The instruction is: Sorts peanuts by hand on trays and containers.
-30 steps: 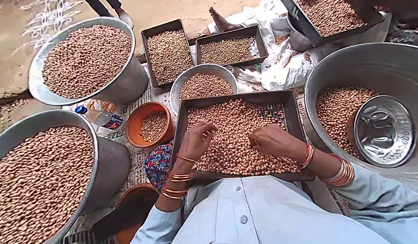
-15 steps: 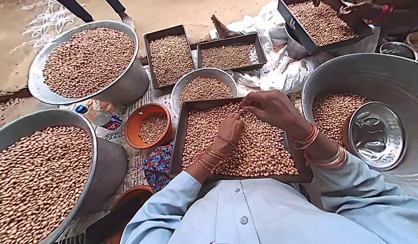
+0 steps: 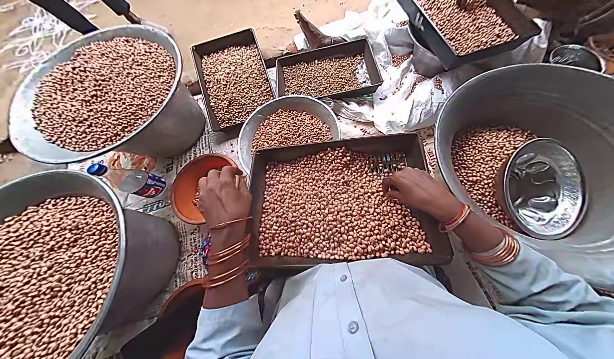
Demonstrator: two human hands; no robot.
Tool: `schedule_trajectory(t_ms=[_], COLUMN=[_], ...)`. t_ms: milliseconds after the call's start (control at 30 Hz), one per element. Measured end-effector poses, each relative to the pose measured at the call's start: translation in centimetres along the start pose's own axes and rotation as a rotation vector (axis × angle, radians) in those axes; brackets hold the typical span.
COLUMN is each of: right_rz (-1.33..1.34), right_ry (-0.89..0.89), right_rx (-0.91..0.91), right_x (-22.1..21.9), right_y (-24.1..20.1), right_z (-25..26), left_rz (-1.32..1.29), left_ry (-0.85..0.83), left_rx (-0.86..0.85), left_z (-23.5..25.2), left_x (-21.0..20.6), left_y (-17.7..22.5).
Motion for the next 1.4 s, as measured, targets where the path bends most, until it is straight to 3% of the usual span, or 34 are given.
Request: schedule_trajectory(t_ms=[67, 133, 400, 500, 600, 700, 767, 867, 933, 1033, 1133, 1300, 1400], right_rz=[0.021, 0.034, -0.109, -0.043, 0.331, 0.408, 0.268, 0.072, -0.002, -0.090, -0.117, -0.012, 0.122], right_ry=[-0.012, -0.046, -0.140, 0.099, 0.478, 0.621, 0.533, 0.186, 0.032, -0.096, -0.170, -0.469, -0.530], right_rx=[-0.004, -0.006, 0.086, 0.286, 0.515, 0.635, 0.554, 0.246, 0.046, -0.141, -0.171, -0.015, 0.062], right_x=[-0.3, -0.8, -1.4, 3.1, 11.0, 13.7, 12.2, 7.2, 4.3, 1.5, 0.0, -4.3, -5.2], right_y=[-0.2, -0.7, -2.7, -5.5, -10.4, -11.9, -10.4, -4.7, -0.3, 3.9, 3.1, -2.7, -4.8], right_z=[-0.2, -0.1, 0.7, 0.9, -1.1, -1.0, 0.7, 3.6, 4.4, 4.3, 3.9, 2.2, 1.7], left_rz=[-0.017, -0.071, -0.364, -0.389, -0.349, -0.302, -0.302, -0.201, -0.091, -0.004, 0.158, 0.095, -0.047], left_ry=[0.039, 0.027, -0.228, -0.304, -0.412, -0.437, -0.377, -0.029, 0.014, -0.323, -0.745, -0.777, -0.834], left_rx=[0.080, 0.046, -0.386, -0.522, -0.600, -0.601, -0.489, -0.189, -0.015, 0.022, -0.007, -0.180, -0.227], left_z=[0.0, -0.7, -4.9, -6.3, -7.6, -8.0, -6.9, -4.1, -3.4, -4.8, -7.6, -11.1, -12.4], left_x=[1.6, 1.7, -3.8, -5.6, -7.7, -8.4, -6.8, -2.3, -0.5, -2.7, -7.0, -9.7, -10.6], left_y=[-4.3, -5.4, 6.9, 11.0, 13.6, 13.8, 11.7, 4.3, 0.3, -0.8, 0.8, 7.1, 10.6])
Point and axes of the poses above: each hand's wrist, its own z-axis towards the middle knuckle, its own x-axis out of the back of the hand, y = z × x, the point moved 9 cm from there along z, towards the middle knuckle, and after that the axes turned 3 degrees about x, right-handed, at the moved point
